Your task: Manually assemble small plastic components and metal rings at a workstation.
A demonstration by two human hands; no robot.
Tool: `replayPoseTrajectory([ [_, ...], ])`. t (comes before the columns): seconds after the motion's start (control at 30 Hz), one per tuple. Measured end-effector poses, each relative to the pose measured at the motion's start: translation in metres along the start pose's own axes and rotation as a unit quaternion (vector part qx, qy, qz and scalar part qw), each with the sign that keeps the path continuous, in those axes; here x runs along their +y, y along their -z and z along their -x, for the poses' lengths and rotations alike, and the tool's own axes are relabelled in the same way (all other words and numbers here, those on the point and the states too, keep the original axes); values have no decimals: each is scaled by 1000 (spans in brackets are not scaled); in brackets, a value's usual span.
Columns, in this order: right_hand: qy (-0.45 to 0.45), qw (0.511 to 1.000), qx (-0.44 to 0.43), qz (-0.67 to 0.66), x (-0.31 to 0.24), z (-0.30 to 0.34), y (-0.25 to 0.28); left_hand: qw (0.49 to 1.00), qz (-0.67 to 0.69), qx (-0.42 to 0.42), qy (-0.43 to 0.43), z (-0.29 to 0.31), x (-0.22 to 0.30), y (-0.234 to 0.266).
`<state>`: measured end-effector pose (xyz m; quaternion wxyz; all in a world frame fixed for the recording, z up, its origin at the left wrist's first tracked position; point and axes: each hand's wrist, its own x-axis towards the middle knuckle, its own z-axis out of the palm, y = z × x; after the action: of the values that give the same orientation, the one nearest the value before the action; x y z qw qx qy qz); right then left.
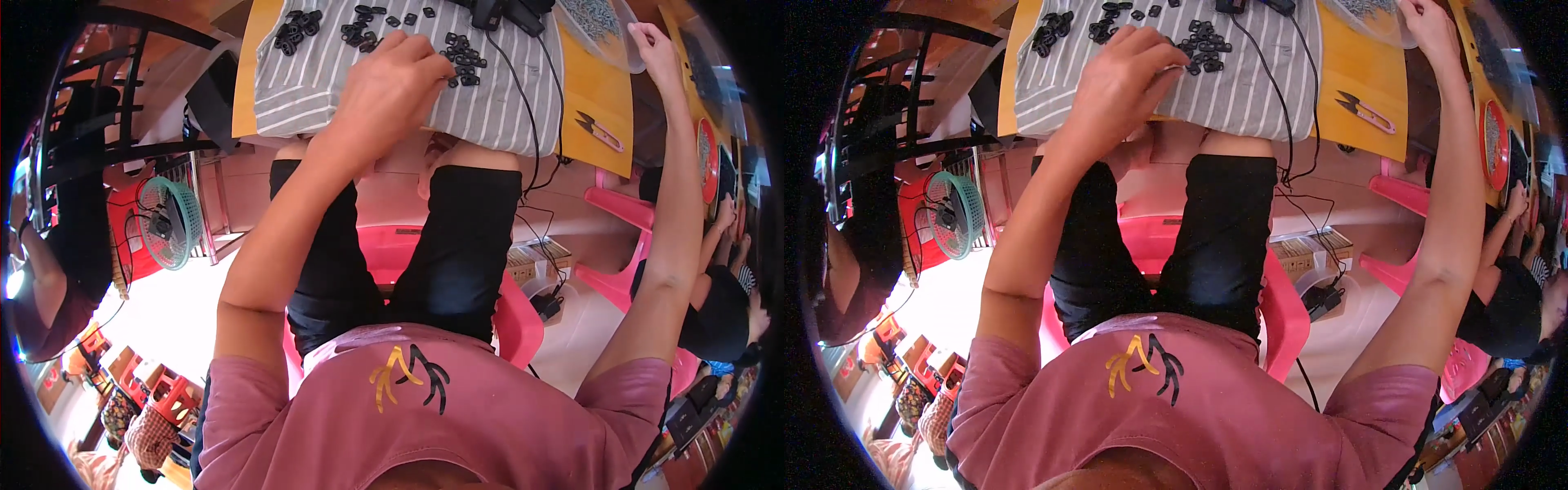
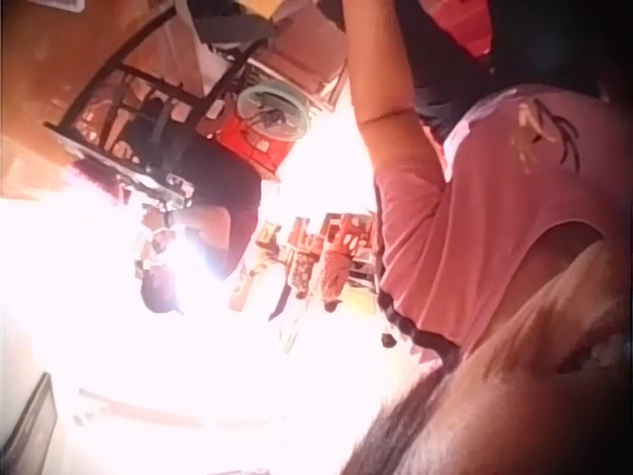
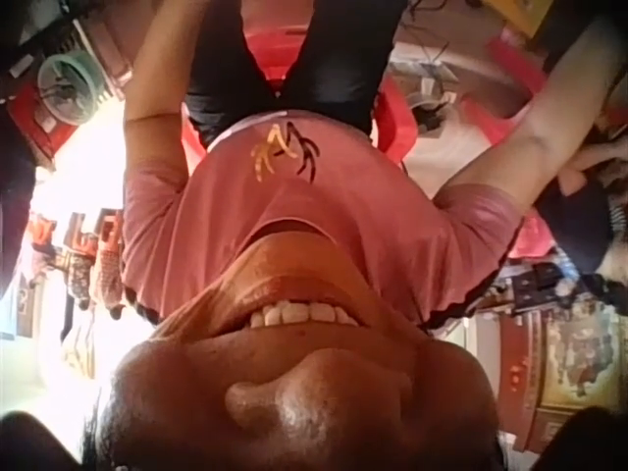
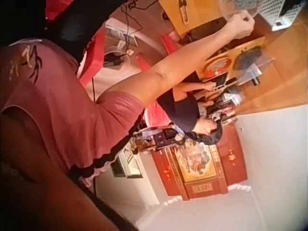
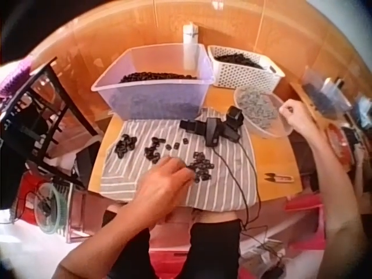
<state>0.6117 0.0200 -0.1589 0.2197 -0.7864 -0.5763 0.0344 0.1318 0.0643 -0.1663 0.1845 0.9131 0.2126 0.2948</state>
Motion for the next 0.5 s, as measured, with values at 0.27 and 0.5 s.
replayPoseTrajectory([
  [0.27,20,991,32,-130,-99,69,19,987,-97,-86,-93,-24,-5,-15],
  [0.5,55,963,0,-265,-224,143,-24,984,-98,-77,-130,-24,-14,-19],
])
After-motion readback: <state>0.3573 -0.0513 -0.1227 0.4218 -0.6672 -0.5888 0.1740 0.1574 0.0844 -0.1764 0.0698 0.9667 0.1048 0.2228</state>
